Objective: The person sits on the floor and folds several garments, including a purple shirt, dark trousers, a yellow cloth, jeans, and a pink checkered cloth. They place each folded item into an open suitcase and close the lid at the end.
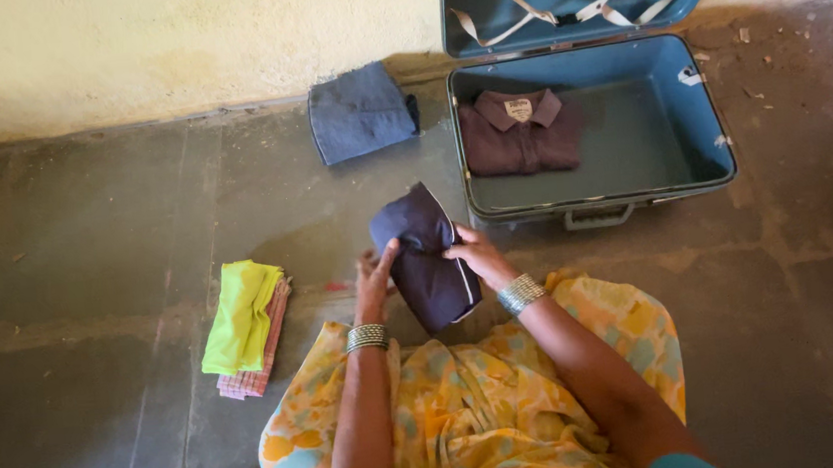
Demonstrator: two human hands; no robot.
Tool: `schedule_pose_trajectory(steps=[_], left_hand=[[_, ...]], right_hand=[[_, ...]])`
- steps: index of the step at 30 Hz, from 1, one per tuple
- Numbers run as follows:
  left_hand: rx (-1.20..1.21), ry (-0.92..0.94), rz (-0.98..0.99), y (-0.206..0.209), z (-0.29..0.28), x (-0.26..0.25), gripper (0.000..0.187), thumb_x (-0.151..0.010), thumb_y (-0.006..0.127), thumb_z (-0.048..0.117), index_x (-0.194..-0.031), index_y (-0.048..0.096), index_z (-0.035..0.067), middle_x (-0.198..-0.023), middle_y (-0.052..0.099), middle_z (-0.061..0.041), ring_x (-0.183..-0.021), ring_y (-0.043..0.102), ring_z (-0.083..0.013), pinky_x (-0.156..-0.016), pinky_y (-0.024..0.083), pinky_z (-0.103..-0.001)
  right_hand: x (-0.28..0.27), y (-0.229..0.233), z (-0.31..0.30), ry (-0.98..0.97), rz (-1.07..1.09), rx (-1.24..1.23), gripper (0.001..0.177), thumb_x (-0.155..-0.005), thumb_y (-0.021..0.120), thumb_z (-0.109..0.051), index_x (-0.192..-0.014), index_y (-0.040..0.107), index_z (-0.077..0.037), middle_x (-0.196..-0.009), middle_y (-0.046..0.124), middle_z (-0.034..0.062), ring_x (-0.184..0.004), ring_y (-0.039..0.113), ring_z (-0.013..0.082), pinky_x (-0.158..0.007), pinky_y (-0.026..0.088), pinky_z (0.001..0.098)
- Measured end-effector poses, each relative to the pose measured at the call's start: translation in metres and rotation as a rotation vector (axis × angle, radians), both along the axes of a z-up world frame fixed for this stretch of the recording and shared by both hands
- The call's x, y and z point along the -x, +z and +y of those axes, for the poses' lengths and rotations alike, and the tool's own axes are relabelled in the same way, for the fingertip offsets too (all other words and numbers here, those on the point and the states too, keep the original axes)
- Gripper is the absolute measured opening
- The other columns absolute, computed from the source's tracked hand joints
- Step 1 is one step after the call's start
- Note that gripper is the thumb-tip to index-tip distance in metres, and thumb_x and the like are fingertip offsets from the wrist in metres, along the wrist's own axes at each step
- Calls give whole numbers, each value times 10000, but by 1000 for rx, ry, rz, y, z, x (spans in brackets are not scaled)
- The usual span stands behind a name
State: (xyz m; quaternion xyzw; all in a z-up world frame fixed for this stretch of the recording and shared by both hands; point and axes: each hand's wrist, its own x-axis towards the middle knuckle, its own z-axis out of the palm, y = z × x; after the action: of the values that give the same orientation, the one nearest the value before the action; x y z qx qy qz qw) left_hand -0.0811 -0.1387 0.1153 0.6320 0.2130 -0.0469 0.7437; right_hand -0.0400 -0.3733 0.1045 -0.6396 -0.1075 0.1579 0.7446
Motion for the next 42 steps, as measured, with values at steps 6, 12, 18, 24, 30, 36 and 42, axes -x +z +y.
schedule_pose_trajectory(steps=[6, 12, 18, 24, 30, 36, 42], left_hand=[[313, -19, 46, 8, -23, 11, 711, -898, 777, 400, -1392, 547, -56, -1258, 695, -148, -1083, 692, -242, -925, 570, -384], [-81, 134, -278, -29, -40, 4, 607, -951, 692, 368, -1396, 585, -29, -1223, 716, -170, -1035, 684, -241, -905, 556, -375], [-112, 53, -407, -35, -65, 27, 632, -1056, 486, 456, -1510, 467, 16, -1302, 651, -197, -1139, 620, -255, -978, 511, -369], [-297, -94, -636, 4, -96, 52, 753, -1059, 387, 574, -1576, 366, 28, -1660, 353, -186, -1562, 282, -296, -1281, 149, -429], [-674, -313, -910, 55, -95, 61, 848, -981, 468, 616, -1621, 330, 77, -1712, 280, -177, -1619, 194, -342, -1311, 69, -537], [-1156, -429, -387, 2, -84, 27, 796, -929, 659, 528, -1559, 381, 129, -1669, 282, -183, -1556, 259, -360, -1199, 294, -611], [-1296, -672, 71, -78, -62, 18, 731, -850, 747, 543, -1410, 525, 128, -1617, 275, -288, -1498, 283, -484, -1101, 421, -612]], right_hand=[[24, 52, 0, -72, -204, 316, 615, -826, 678, -85, -1421, 540, -13, -1279, 707, 145, -1150, 687, 231, -988, 534, 330], [59, 65, 36, -164, -690, 921, 715, -891, 708, -278, -1466, 407, 22, -1317, 626, 263, -1150, 648, 393, -979, 508, 451], [55, 57, 42, -59, -141, 447, 650, -932, 669, -387, -1383, 532, 60, -1236, 691, 219, -1096, 690, 277, -948, 541, 393], [46, 64, 26, -180, 92, 91, 583, -790, 844, -337, -1240, 660, -14, -1180, 724, 97, -1059, 689, 194, -928, 560, 362], [23, 66, -1, -471, 39, -72, 537, -848, 817, -323, -1295, 679, -58, -1240, 726, 13, -1114, 669, 117, -993, 512, 319], [-28, 77, -95, -653, -271, 551, 312, -950, 691, -74, -1230, 685, 63, -1094, 731, 190, -943, 685, 271, -821, 551, 424], [-97, 74, -155, -318, -712, 1393, 363, -890, 763, -232, -1199, 704, -50, -1147, 736, 181, -938, 727, 333, -810, 591, 453]])
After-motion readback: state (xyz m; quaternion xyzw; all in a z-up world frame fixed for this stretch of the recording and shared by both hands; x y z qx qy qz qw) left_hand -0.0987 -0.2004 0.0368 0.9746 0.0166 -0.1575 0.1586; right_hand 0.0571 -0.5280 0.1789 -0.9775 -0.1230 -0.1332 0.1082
